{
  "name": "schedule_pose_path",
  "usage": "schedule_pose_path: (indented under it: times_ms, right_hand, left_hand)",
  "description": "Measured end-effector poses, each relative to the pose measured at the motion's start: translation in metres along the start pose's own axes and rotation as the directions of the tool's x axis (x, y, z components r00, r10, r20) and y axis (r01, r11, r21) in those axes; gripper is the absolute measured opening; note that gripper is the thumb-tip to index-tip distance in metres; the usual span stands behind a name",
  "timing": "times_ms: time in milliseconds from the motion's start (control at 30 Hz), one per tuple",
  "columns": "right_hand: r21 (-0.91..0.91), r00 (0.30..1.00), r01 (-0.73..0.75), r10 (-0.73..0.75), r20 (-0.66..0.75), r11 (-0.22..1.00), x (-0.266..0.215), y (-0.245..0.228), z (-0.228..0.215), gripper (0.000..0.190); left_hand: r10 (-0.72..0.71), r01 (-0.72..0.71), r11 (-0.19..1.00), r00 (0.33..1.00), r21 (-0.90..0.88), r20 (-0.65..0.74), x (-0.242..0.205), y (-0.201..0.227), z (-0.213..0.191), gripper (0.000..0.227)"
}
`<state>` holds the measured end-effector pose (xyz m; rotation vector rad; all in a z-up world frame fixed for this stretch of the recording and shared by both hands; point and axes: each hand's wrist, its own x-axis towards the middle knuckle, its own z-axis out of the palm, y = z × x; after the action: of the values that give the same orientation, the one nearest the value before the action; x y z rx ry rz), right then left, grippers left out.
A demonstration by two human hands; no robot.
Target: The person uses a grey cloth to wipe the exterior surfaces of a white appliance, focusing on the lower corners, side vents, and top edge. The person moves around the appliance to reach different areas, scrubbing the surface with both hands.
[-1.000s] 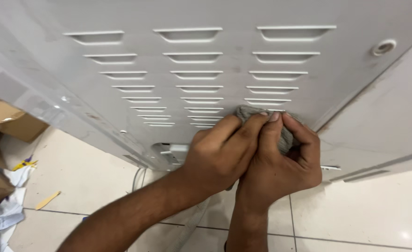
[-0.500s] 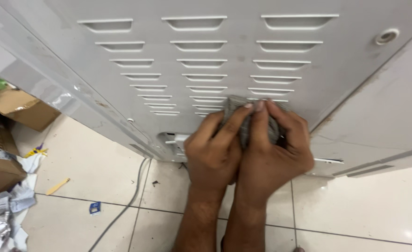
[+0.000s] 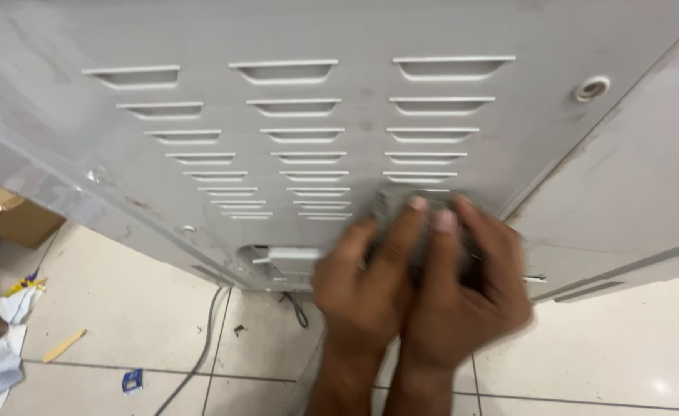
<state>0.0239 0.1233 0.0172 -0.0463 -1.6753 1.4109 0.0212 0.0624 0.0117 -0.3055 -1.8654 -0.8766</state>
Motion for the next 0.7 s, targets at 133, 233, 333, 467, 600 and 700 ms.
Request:
schedule_pose_path:
  times_ms: [133, 233, 333, 467, 600, 700]
  right_hand:
    - [-0.001, 0.999, 0.035, -0.035, -0.013, 0.999, 0.010, -0.016, 0.011, 0.011]
    - [-0.057, 0.998, -0.033, 0.036, 0.053, 0.998, 0.008, -0.019, 0.023, 0.015]
    - [-0.103, 0.996, 0.070, -0.063, 0.066, 0.992, 0.005, -0.016, 0.017, 0.012]
    - [0.075, 0.989, -0.112, 0.118, -0.088, 0.991, 0.010, -0.017, 0.014, 0.010]
    - [-0.056, 0.999, 0.043, -0.044, -0.019, 0.997, 0.005, -0.016, 0.021, 0.010]
    - [-0.042, 0.999, 0.028, -0.029, -0.025, 0.999, 0.004, -0.018, 0.016, 0.010]
  left_hand:
    - [-0.103, 0.103, 0.994, 0.995, 0.026, -0.004, 0.008, 0.003, -0.001, 0.026]
    - [-0.081, 0.090, 0.993, 0.991, 0.081, -0.106, 0.009, -0.008, -0.004, 0.029]
    - [-0.113, 0.115, 0.992, 0.992, 0.050, -0.054, 0.000, -0.011, -0.002, 0.029]
    - [-0.075, 0.074, 0.997, 0.994, 0.008, 0.075, 0.003, -0.004, -0.002, 0.031]
    - [-0.181, 0.185, 0.981, 0.981, -0.064, 0.064, 0.008, -0.005, -0.008, 0.030]
    - [-0.148, 0.152, 0.986, 0.987, -0.064, 0.066, 0.011, 0.000, -0.005, 0.034]
